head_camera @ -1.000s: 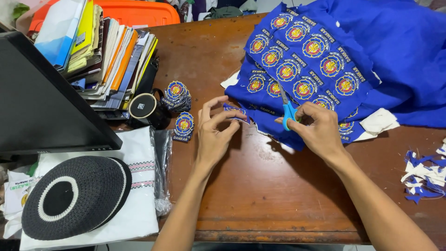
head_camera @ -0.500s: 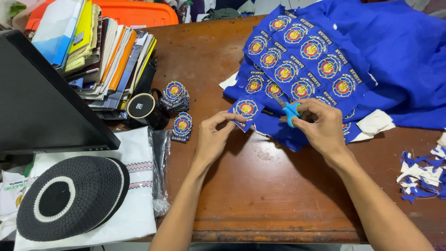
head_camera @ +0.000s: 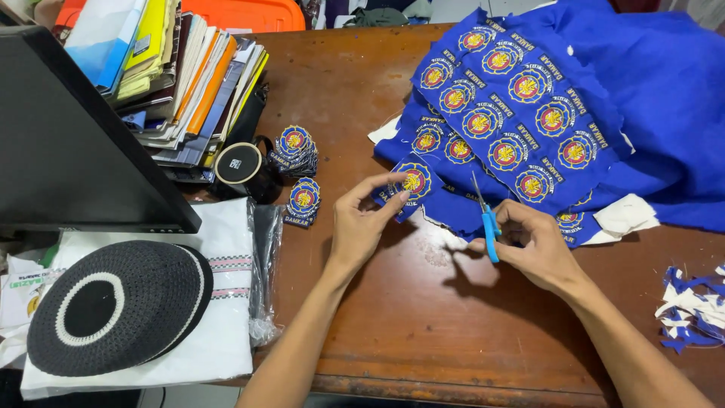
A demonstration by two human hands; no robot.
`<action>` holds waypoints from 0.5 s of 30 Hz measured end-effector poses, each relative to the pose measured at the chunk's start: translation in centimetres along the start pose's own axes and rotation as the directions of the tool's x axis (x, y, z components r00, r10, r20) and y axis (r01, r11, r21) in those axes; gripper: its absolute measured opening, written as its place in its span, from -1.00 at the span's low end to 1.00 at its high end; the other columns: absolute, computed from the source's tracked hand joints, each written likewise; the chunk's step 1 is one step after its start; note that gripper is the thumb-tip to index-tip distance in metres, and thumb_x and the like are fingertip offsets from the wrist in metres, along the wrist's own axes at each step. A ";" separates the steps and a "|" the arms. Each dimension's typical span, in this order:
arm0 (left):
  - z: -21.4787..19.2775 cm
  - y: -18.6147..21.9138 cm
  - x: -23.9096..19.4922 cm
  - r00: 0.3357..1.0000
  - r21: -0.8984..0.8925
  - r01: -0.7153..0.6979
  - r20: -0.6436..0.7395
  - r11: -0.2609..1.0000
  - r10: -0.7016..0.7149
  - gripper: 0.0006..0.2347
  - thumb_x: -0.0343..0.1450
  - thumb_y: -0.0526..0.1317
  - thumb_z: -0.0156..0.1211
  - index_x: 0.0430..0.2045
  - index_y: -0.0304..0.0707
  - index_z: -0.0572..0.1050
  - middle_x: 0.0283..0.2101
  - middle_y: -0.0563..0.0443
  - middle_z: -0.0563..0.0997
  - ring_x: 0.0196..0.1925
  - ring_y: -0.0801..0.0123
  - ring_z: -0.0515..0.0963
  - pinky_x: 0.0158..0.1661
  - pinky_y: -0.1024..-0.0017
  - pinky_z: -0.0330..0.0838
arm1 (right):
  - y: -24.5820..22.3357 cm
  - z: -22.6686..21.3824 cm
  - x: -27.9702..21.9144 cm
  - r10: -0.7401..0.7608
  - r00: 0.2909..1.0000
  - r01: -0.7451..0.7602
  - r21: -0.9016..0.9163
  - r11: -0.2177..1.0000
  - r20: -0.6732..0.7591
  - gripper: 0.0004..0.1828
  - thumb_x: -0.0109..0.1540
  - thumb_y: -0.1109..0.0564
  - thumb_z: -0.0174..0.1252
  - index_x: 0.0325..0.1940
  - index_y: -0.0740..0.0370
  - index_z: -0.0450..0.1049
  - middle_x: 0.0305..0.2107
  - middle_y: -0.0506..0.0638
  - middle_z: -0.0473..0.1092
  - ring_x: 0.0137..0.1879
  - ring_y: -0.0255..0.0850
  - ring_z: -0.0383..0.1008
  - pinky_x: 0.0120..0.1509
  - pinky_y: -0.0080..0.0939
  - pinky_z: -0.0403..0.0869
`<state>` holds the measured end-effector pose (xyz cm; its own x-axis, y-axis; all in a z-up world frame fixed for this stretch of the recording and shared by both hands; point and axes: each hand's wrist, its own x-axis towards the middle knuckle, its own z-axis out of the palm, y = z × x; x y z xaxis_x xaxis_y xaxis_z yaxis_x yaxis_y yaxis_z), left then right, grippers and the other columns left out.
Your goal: Cutting out circular embroidered patches from a blue fabric sheet using scissors
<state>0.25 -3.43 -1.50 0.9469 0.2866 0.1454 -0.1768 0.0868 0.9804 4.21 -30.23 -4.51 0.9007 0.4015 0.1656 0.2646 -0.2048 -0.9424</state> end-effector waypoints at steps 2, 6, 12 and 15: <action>0.2 0.4 -0.1 1.000 -0.037 -0.013 -0.011 0.999 0.013 -0.66 0.32 -0.35 0.43 -0.01 -0.13 0.63 -0.05 -0.13 0.66 -0.13 0.38 0.59 -0.20 0.40 0.70 | -0.1 0.6 -0.3 0.000 1.000 -0.001 0.030 1.000 0.023 -0.65 0.01 0.21 0.51 -0.51 0.35 0.39 -0.51 0.12 0.40 -0.51 -0.23 0.34 -0.47 -0.27 0.45; 0.1 -0.8 0.0 0.999 -0.104 0.041 0.008 0.994 -0.040 -0.45 0.27 -0.39 0.45 0.20 -0.17 0.45 -0.19 -0.16 0.61 -0.21 0.32 0.63 -0.23 0.37 0.69 | 0.6 1.8 -1.1 0.040 0.990 -0.049 0.065 0.997 0.134 -0.63 -0.01 0.18 0.54 -0.54 0.36 0.41 -0.55 0.14 0.42 -0.49 -0.22 0.36 -0.48 -0.25 0.46; 0.8 -2.4 0.2 0.988 -0.150 0.151 0.010 0.977 -0.151 -0.68 0.23 -0.34 0.53 -0.15 -0.28 0.64 -0.32 -0.13 0.67 -0.31 0.38 0.68 -0.33 0.41 0.71 | 0.8 2.3 -1.4 0.085 0.962 -0.115 0.102 0.988 0.261 -0.60 0.00 0.15 0.55 -0.59 0.35 0.41 -0.66 0.10 0.35 -0.55 -0.23 0.33 -0.55 -0.25 0.43; 1.1 -1.8 0.0 0.988 -0.181 0.151 0.008 0.972 -0.152 -0.70 0.23 -0.32 0.54 -0.19 -0.28 0.65 -0.32 -0.12 0.67 -0.31 0.38 0.67 -0.33 0.40 0.70 | 0.6 1.9 -1.2 0.127 0.939 -0.180 0.145 0.973 0.319 -0.62 0.04 0.12 0.51 -0.58 0.34 0.43 -0.69 0.04 0.33 -0.56 -0.27 0.32 -0.57 -0.29 0.40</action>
<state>0.85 -4.63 -3.15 0.9650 0.2621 -0.0045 -0.0772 0.3004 0.9507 2.60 -29.12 -5.83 0.7699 0.6357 -0.0565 0.0449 -0.1423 -0.9888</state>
